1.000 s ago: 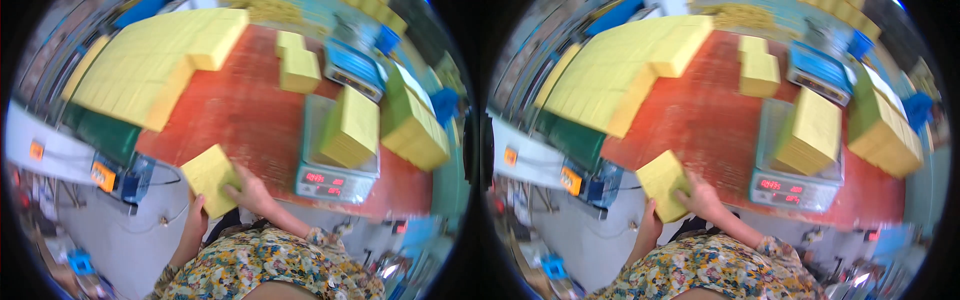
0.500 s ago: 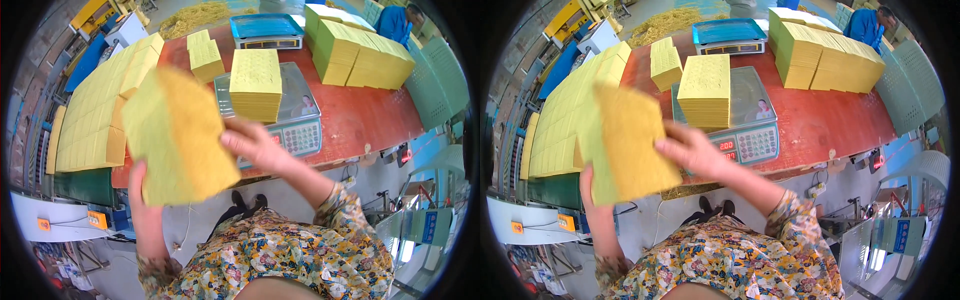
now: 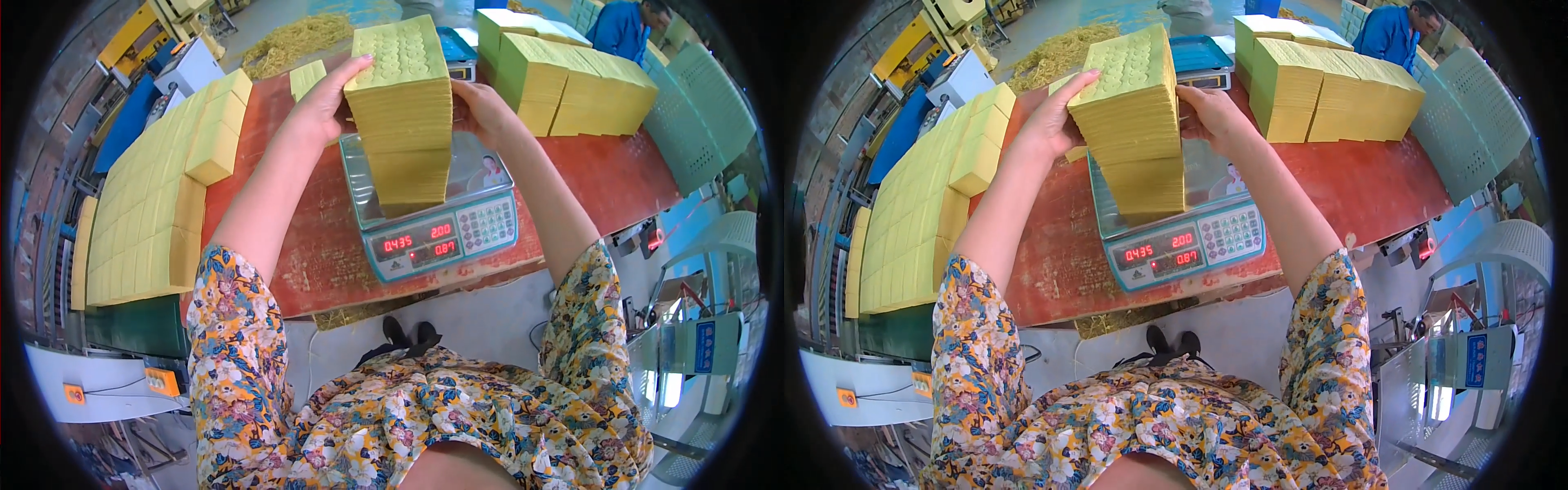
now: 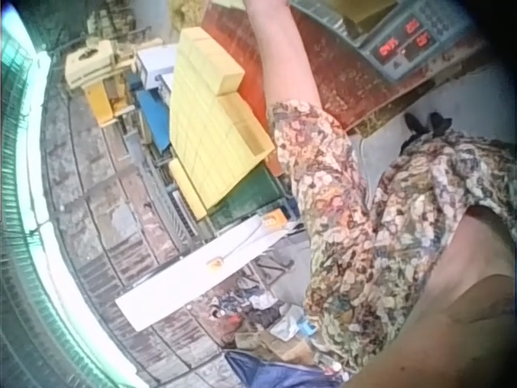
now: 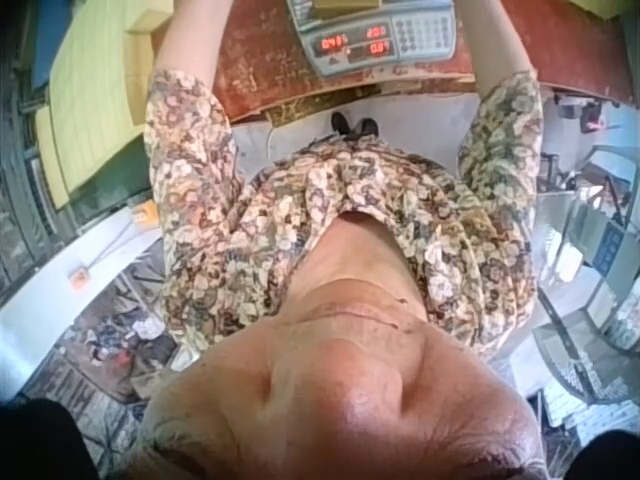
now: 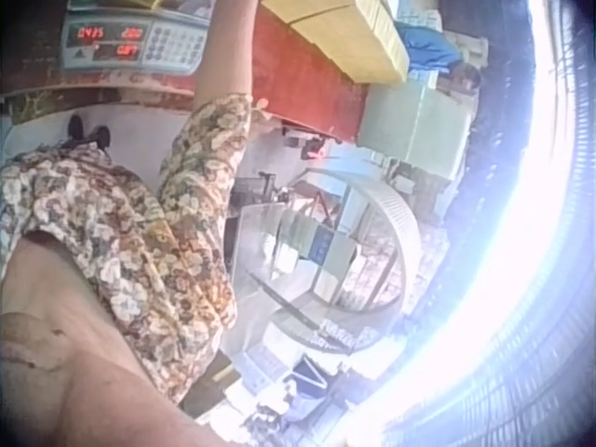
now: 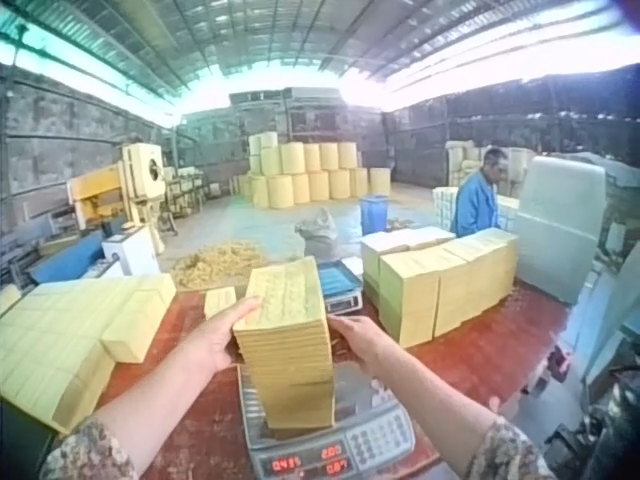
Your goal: The recorder is weighing stacks of yellow paper blocks on a digital scale in a factory setting.
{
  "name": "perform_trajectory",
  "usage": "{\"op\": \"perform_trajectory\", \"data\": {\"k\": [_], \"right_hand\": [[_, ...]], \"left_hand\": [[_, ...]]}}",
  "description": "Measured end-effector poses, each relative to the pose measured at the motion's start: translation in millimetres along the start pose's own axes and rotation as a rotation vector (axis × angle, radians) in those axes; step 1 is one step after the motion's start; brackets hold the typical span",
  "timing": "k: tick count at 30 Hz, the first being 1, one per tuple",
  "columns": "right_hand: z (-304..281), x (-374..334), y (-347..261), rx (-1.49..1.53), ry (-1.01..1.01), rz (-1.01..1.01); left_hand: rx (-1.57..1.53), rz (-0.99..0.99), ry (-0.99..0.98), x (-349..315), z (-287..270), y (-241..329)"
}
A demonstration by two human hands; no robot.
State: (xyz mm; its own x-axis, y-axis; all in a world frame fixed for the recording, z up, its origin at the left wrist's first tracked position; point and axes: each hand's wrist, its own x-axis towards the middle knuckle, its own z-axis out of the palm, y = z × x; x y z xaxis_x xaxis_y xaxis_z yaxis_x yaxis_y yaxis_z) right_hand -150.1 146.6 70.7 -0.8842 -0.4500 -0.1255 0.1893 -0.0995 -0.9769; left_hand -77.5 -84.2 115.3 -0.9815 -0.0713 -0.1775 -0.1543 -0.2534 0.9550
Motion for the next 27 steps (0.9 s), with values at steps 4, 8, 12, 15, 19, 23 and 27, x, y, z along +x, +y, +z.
{"op": "perform_trajectory", "data": {"k": [4,8,12,15,19,23,27], "right_hand": [[-5.2,-3.0,7.5,0.042,-0.002,0.009],[-5.7,-4.7,12.4,0.031,0.019,0.001],[-3.2,-10.4,13.9,0.013,0.017,-0.018],[-2.4,-13.2,14.8,-0.055,0.042,-0.046],[-6.2,-15.0,18.6,-0.192,0.096,-0.05],[4.3,-9.0,43.1,-0.139,0.137,-0.174],[17.8,-2.4,83.7,0.199,0.211,-0.18]], "left_hand": [[0.089,-0.014,0.008,2.8,4.0,-3.0],[0.125,0.003,0.041,-1.0,7.3,-4.6],[0.114,-0.031,-0.01,-2.1,3.5,-5.3],[0.164,0.001,0.043,-9.2,13.4,-7.4],[0.182,0.124,0.056,-11.4,9.3,-16.0],[0.031,0.117,0.007,5.8,-26.0,-56.9],[-0.306,0.168,0.02,10.2,-2.5,-122.3]]}}
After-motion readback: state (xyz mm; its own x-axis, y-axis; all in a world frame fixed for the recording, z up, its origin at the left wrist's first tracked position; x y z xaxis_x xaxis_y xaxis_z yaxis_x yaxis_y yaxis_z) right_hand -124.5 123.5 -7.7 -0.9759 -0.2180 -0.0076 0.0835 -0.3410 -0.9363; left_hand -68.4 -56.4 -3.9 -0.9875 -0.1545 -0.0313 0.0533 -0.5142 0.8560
